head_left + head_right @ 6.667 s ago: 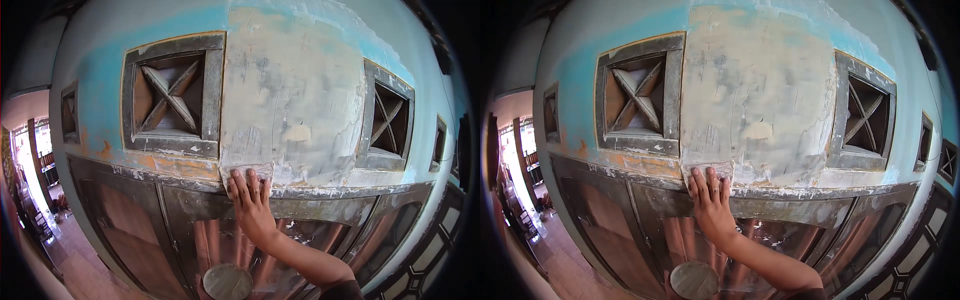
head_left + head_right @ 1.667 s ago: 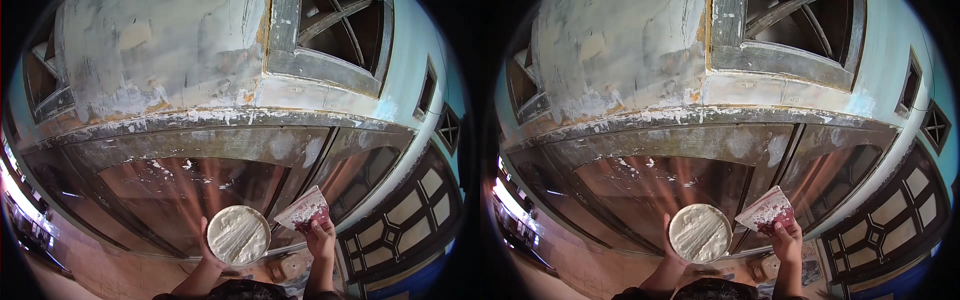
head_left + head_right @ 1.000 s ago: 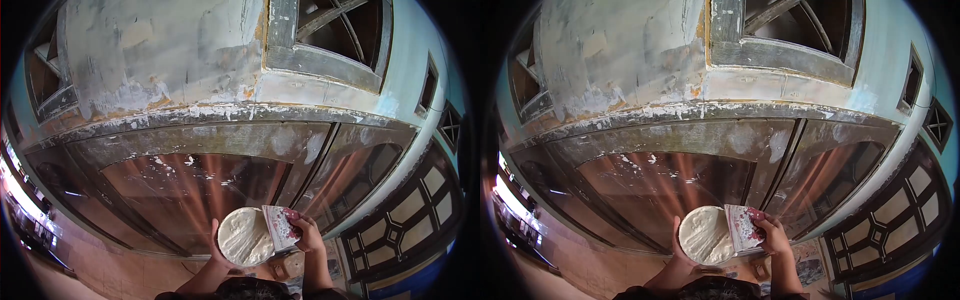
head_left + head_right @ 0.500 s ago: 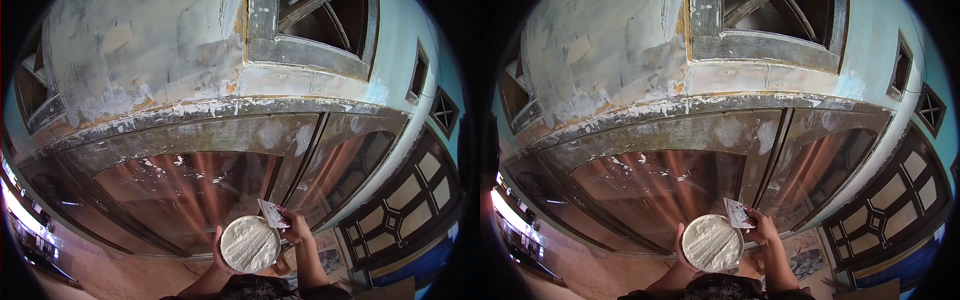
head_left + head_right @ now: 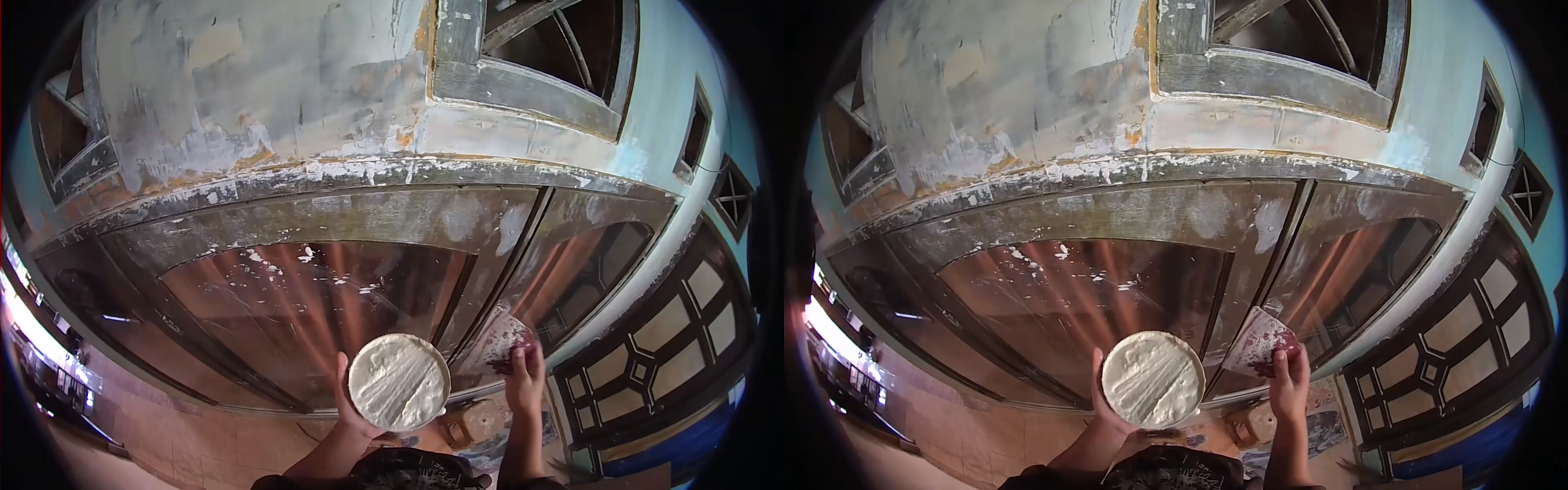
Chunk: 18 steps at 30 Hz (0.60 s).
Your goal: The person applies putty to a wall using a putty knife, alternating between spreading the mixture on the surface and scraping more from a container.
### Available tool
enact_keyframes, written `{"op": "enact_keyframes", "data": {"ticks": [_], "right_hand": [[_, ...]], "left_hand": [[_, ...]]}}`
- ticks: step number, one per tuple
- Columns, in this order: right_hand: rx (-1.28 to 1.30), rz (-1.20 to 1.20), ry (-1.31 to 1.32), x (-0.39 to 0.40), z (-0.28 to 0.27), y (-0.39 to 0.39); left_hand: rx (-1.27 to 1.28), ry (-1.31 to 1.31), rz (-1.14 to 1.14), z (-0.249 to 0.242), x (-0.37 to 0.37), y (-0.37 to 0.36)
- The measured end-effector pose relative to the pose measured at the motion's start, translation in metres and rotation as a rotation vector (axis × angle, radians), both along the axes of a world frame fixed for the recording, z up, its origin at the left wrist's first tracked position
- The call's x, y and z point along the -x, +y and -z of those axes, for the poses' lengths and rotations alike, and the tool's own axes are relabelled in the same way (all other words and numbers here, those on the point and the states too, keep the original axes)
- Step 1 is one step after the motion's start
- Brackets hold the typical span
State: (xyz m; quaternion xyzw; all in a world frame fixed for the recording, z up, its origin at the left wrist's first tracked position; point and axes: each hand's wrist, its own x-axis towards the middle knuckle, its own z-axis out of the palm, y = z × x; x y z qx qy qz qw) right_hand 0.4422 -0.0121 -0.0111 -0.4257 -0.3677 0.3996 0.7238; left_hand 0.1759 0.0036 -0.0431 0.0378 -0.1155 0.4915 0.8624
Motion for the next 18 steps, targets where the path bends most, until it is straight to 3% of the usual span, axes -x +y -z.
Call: {"op": "enact_keyframes", "data": {"ticks": [1, 2, 4, 5, 7, 10, 12, 18], "right_hand": [[-0.084, 0.109, -0.385, 0.000, -0.010, -0.006], [-0.081, 0.104, -0.385, 0.002, -0.022, -0.013], [-0.451, -0.054, -0.985, 0.009, -0.049, -0.025], [-0.449, -0.056, -0.983, 0.015, -0.065, -0.030], [-0.610, -0.256, -1.445, 0.027, -0.090, -0.034], [-0.673, -0.297, -1.546, 0.033, -0.092, -0.032], [-0.654, -0.318, -1.600, 0.037, -0.092, -0.031], [-0.776, -0.310, -1.747, 0.042, -0.104, -0.028]], "left_hand": [[-0.008, -0.013, 0.009, -0.002, -0.001, 0.003], [-0.015, -0.026, 0.019, -0.003, -0.002, 0.006], [0.001, 0.043, -0.012, 0.000, -0.004, 0.012], [-0.029, 0.054, -0.028, -0.003, -0.006, 0.013], [-0.062, 0.069, -0.045, -0.008, -0.008, 0.014], [-0.057, 0.122, -0.039, -0.011, -0.008, 0.013], [0.021, 0.307, -0.196, -0.005, -0.008, 0.010], [-0.070, 0.097, -0.041, -0.012, -0.003, 0.013]]}}
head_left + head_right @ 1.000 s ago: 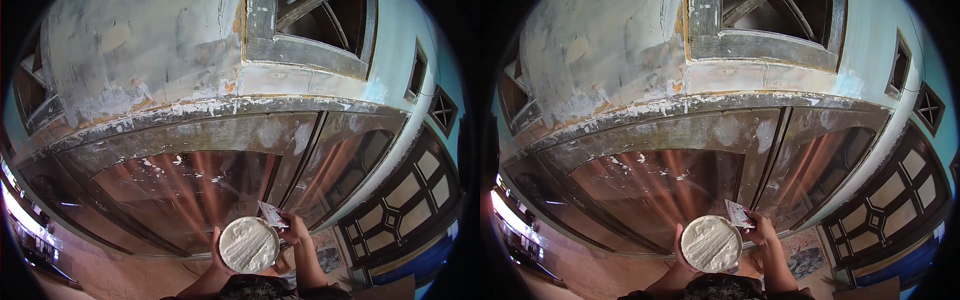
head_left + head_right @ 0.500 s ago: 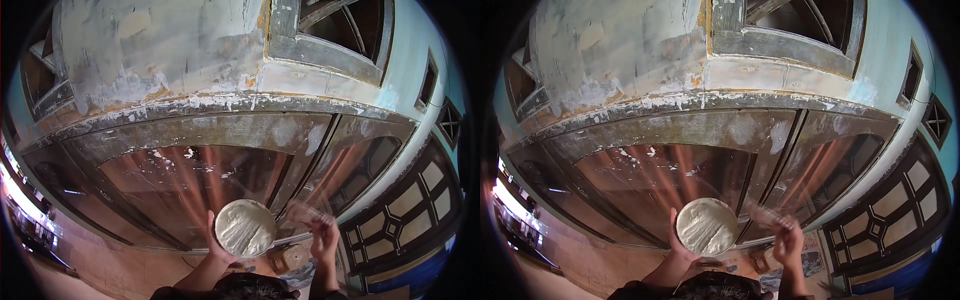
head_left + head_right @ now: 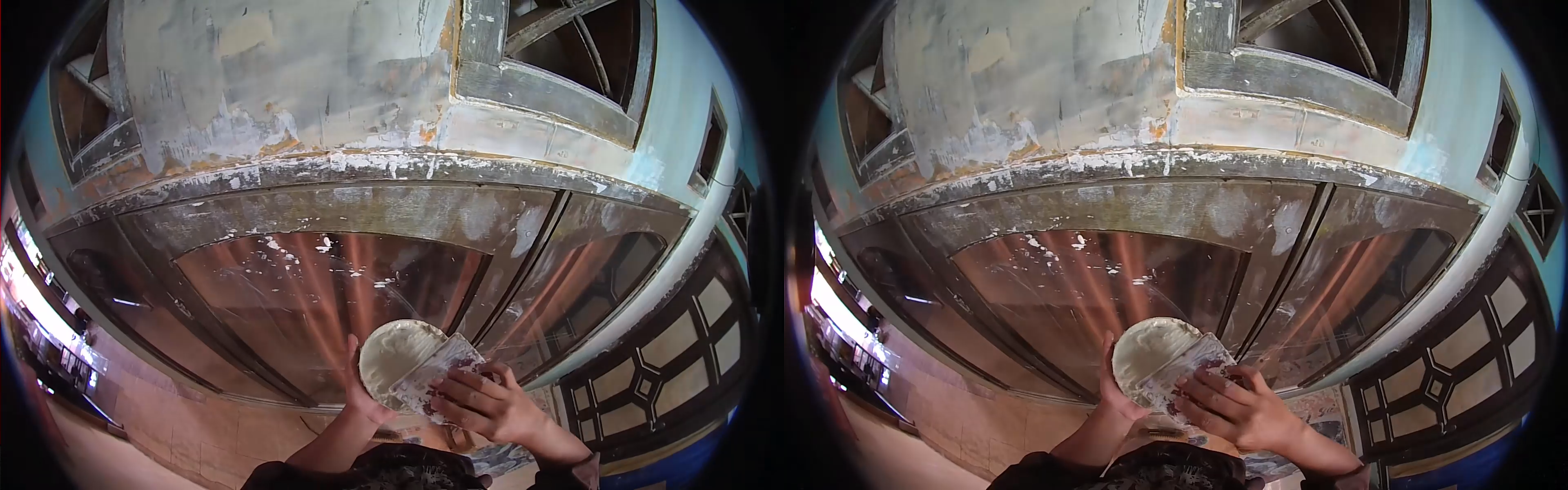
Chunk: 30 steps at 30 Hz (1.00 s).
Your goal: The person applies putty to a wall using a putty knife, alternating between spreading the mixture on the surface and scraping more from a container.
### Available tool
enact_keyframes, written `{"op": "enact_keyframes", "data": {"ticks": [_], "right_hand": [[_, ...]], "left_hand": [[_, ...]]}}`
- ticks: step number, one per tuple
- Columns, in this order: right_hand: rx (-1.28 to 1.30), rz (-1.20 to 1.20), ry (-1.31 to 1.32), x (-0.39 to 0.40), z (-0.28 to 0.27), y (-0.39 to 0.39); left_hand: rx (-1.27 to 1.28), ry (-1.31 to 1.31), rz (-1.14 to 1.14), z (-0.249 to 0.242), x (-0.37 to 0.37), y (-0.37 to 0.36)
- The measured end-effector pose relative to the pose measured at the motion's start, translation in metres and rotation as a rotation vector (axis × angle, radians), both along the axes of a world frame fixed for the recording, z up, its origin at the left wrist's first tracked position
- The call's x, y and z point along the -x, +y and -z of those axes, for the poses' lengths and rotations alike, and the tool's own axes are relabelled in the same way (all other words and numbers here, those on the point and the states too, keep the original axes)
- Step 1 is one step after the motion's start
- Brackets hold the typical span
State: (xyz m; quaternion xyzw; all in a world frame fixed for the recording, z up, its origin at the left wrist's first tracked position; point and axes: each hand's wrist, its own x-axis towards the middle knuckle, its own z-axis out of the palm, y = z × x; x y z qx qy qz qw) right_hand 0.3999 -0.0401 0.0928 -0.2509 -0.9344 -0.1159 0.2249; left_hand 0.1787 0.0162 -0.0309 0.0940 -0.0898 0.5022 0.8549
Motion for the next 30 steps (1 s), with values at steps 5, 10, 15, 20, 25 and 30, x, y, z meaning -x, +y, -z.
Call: {"op": "enact_keyframes", "data": {"ticks": [5, 10, 15, 20, 25, 30], "right_hand": [[-0.004, 0.019, 0.083, -0.023, -0.010, 0.005], [-0.003, 0.059, -0.058, -0.022, -0.027, -0.006], [-0.043, 0.002, -0.134, -0.020, -0.028, 0.000], [-0.035, -0.062, -0.168, -0.012, -0.020, 0.002], [0.021, -0.069, -0.088, -0.002, -0.011, 0.006], [0.051, -0.083, -0.057, 0.006, -0.004, 0.017]], "left_hand": [[0.036, -0.045, -0.051, 0.002, 0.005, -0.001], [-0.030, -0.057, -0.063, 0.002, 0.011, 0.000], [0.014, -0.049, -0.061, -0.003, 0.011, -0.002], [0.030, -0.001, -0.082, -0.008, 0.011, -0.002], [0.047, -0.055, -0.032, -0.005, 0.010, -0.002], [0.066, -0.019, -0.005, -0.018, 0.006, -0.007]]}}
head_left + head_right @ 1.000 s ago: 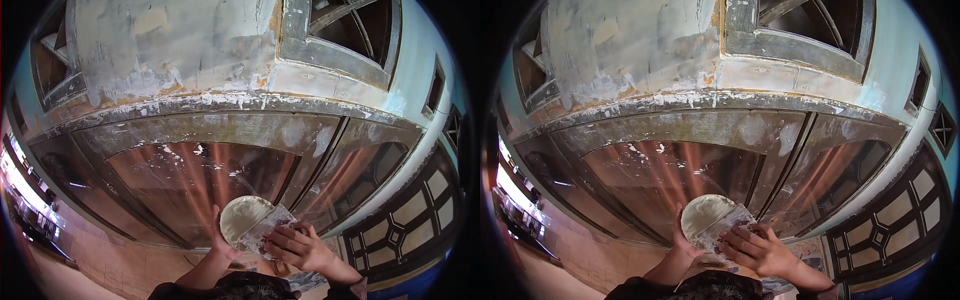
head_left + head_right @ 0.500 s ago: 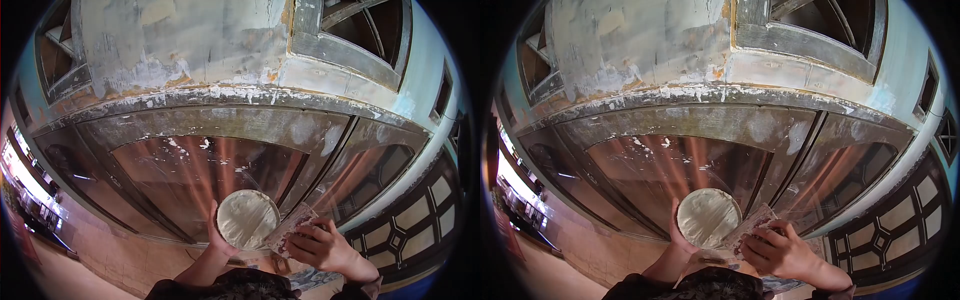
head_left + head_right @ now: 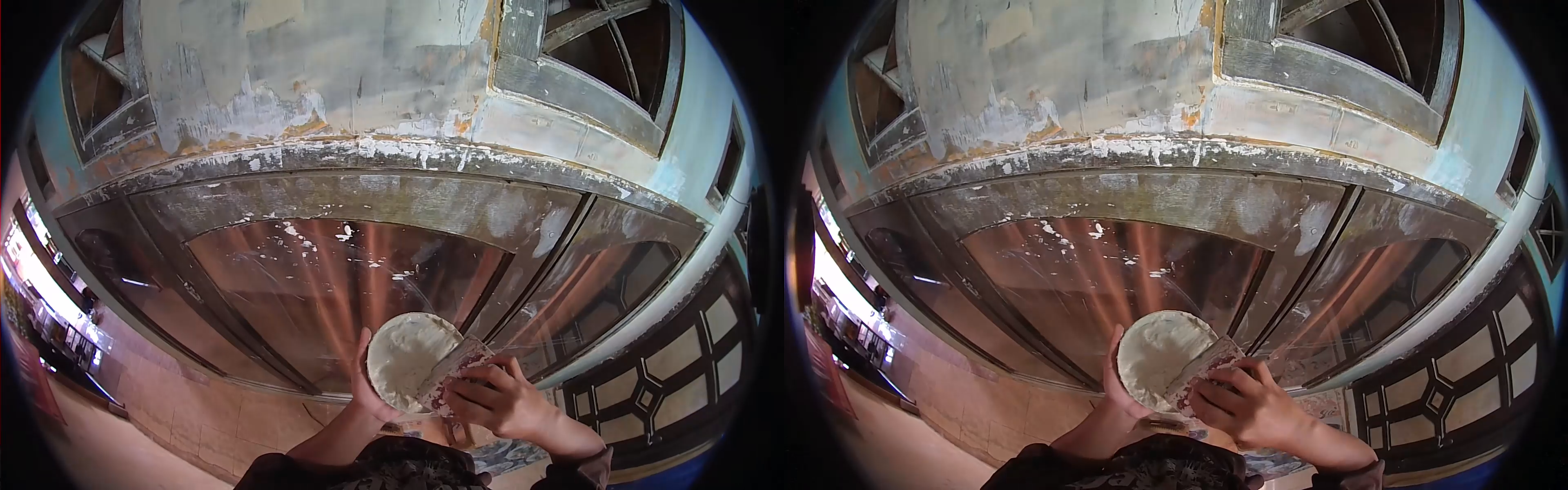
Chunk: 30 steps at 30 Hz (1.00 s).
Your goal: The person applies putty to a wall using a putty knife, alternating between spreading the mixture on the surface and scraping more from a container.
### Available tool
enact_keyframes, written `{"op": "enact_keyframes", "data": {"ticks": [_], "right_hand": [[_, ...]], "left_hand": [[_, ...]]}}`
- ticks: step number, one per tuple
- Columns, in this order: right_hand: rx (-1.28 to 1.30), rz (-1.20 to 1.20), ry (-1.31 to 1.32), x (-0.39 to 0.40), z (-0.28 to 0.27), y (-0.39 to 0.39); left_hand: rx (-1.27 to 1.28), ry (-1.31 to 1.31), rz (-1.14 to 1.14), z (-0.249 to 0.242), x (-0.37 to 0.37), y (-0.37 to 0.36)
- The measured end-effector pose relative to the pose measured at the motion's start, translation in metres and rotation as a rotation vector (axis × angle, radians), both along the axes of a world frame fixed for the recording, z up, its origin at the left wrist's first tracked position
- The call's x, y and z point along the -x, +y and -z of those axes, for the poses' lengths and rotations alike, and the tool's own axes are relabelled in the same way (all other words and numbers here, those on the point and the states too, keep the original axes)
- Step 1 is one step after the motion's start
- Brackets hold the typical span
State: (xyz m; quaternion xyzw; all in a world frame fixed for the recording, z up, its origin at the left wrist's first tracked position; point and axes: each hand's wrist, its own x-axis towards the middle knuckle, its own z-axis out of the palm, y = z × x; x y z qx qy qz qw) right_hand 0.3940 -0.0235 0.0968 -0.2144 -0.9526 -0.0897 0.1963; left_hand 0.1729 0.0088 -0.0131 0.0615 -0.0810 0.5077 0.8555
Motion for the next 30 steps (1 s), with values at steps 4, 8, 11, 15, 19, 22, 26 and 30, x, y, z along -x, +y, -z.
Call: {"op": "enact_keyframes", "data": {"ticks": [4, 8, 11, 15, 19, 22, 26, 30], "right_hand": [[0.013, 0.031, 0.065, 0.009, 0.008, 0.011], [-0.010, 0.037, 0.088, 0.015, 0.005, 0.022], [0.000, 0.034, 0.011, 0.012, -0.013, 0.017], [0.037, 0.065, -0.035, 0.011, -0.035, 0.008], [0.024, 0.074, -0.006, 0.010, -0.050, 0.007], [0.040, 0.091, 0.011, 0.013, -0.057, 0.007], [0.015, 0.045, 0.043, 0.016, -0.036, 0.008], [0.149, -0.024, 0.066, 0.016, -0.012, 0.006]], "left_hand": [[-0.001, 0.016, 0.028, -0.005, -0.004, -0.004], [0.008, -0.058, 0.076, 0.006, -0.007, -0.002], [-0.024, -0.120, 0.098, 0.005, -0.007, -0.003], [-0.053, -0.065, 0.006, 0.013, -0.009, -0.006], [-0.097, 0.107, -0.130, 0.010, -0.013, -0.009], [-0.081, -0.066, -0.044, 0.015, -0.012, -0.006], [-0.129, -0.083, -0.038, 0.005, -0.010, -0.007], [-0.052, -0.002, -0.060, 0.007, 0.001, -0.006]]}}
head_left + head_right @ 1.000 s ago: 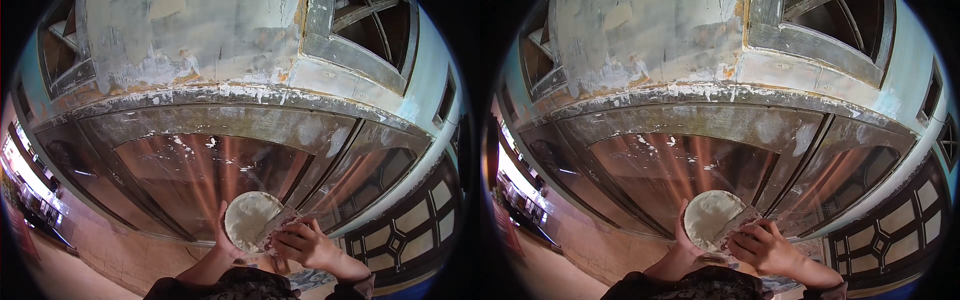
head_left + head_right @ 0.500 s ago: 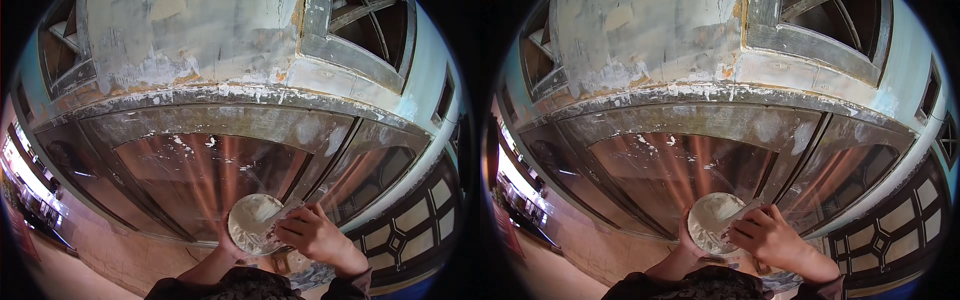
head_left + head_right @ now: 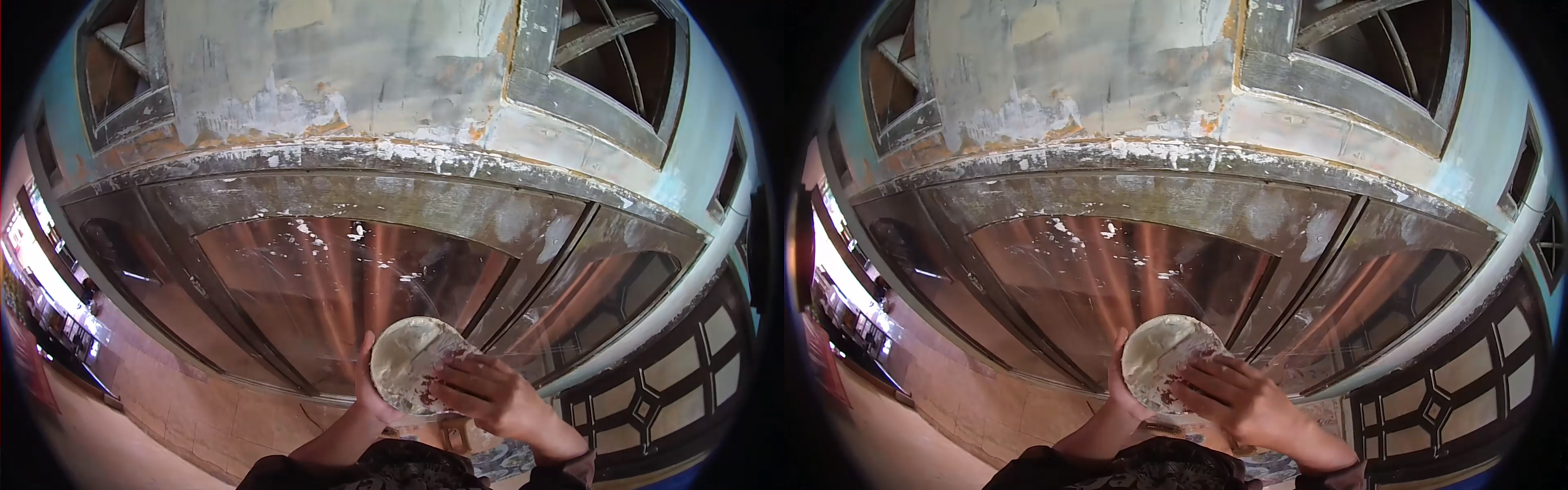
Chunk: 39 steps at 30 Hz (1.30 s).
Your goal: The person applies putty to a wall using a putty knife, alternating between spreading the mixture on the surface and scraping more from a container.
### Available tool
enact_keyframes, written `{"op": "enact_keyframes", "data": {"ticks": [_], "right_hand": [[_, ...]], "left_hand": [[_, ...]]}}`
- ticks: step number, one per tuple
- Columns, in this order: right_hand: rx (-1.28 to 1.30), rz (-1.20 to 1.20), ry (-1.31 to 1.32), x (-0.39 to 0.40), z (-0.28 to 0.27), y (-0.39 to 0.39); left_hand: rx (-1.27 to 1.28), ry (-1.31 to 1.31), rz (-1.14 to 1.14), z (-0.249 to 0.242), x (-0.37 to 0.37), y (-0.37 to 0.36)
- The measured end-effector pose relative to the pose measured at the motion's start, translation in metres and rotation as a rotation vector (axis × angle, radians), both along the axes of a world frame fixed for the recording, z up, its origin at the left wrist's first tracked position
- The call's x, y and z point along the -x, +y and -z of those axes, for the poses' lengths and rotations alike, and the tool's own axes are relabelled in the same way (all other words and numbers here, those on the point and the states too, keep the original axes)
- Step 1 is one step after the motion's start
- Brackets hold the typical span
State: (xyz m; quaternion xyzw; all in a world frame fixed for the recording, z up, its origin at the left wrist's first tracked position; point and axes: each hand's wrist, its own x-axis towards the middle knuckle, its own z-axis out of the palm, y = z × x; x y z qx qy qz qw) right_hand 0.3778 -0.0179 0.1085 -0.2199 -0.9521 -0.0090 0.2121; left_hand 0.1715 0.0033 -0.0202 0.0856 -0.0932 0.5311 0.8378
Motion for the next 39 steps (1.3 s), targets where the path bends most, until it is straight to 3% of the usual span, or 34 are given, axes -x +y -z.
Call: {"op": "enact_keyframes", "data": {"ticks": [3, 22, 39], "right_hand": [[0.032, -0.016, -0.079, -0.003, 0.021, 0.001], [-0.027, -0.011, -0.057, -0.003, 0.020, 0.012], [-0.011, -0.059, 0.052, -0.007, 0.014, 0.012]], "left_hand": [[0.043, 0.036, -0.023, 0.006, 0.003, 0.002], [0.035, -0.056, 0.000, 0.003, 0.002, 0.005], [0.105, 0.103, -0.118, -0.005, 0.008, 0.015]]}}
